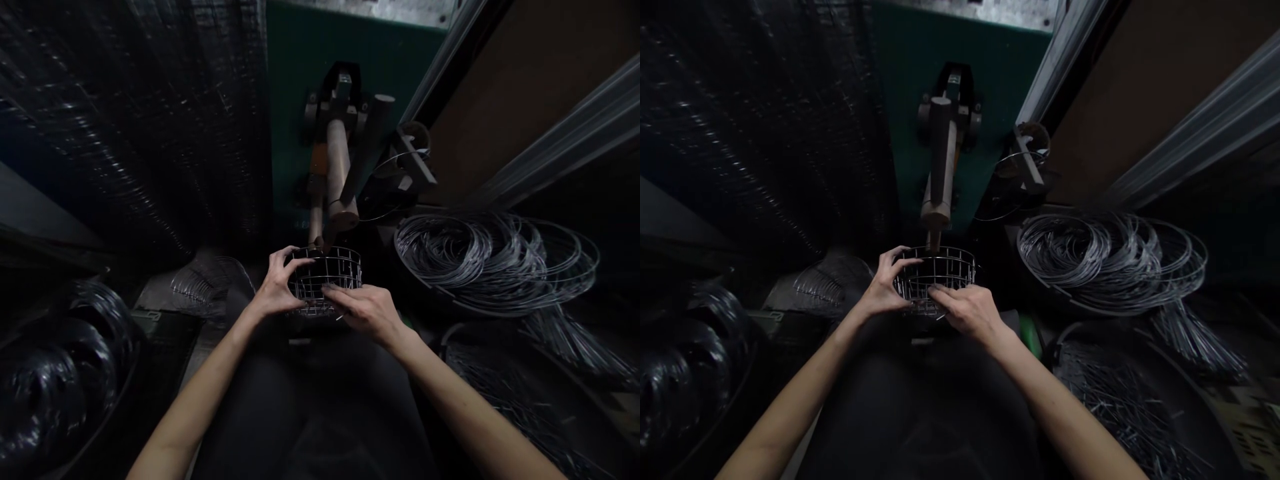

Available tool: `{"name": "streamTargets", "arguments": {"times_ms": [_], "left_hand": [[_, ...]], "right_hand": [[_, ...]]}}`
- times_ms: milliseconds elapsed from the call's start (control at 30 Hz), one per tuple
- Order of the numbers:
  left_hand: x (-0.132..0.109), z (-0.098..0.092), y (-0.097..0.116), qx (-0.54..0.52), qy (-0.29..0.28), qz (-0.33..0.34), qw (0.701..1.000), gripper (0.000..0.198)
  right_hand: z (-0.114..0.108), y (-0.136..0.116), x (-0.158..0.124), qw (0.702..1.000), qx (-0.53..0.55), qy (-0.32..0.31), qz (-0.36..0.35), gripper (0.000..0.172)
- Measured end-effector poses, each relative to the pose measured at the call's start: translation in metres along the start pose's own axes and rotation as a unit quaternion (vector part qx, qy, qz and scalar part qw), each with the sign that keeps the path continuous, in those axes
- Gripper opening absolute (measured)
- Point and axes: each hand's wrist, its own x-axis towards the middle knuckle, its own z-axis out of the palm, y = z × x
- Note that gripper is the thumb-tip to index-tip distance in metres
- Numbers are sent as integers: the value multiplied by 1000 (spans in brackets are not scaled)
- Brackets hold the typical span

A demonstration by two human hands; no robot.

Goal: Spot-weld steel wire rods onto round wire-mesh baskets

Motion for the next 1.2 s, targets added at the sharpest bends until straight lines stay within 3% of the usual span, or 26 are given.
{"name": "streamTargets", "arguments": {"times_ms": [533,767,900,1067,1200], "left_hand": [[17,-9,-8,-4,-35,-16,999,81],[42,-11,-19,-7,-36,-36,999,82],[48,-11,-24,-1,-28,-20,999,81],[51,-11,-26,-16,-17,-43,999,82],[63,-14,-29,-17,-19,-72,997,81]], "right_hand": [[5,3,7,995,37,-32,84,33],[10,14,29,987,50,11,151,23],[12,11,26,979,77,76,172,22],[12,6,26,949,89,132,272,19],[14,17,40,912,199,161,319,17]]}}
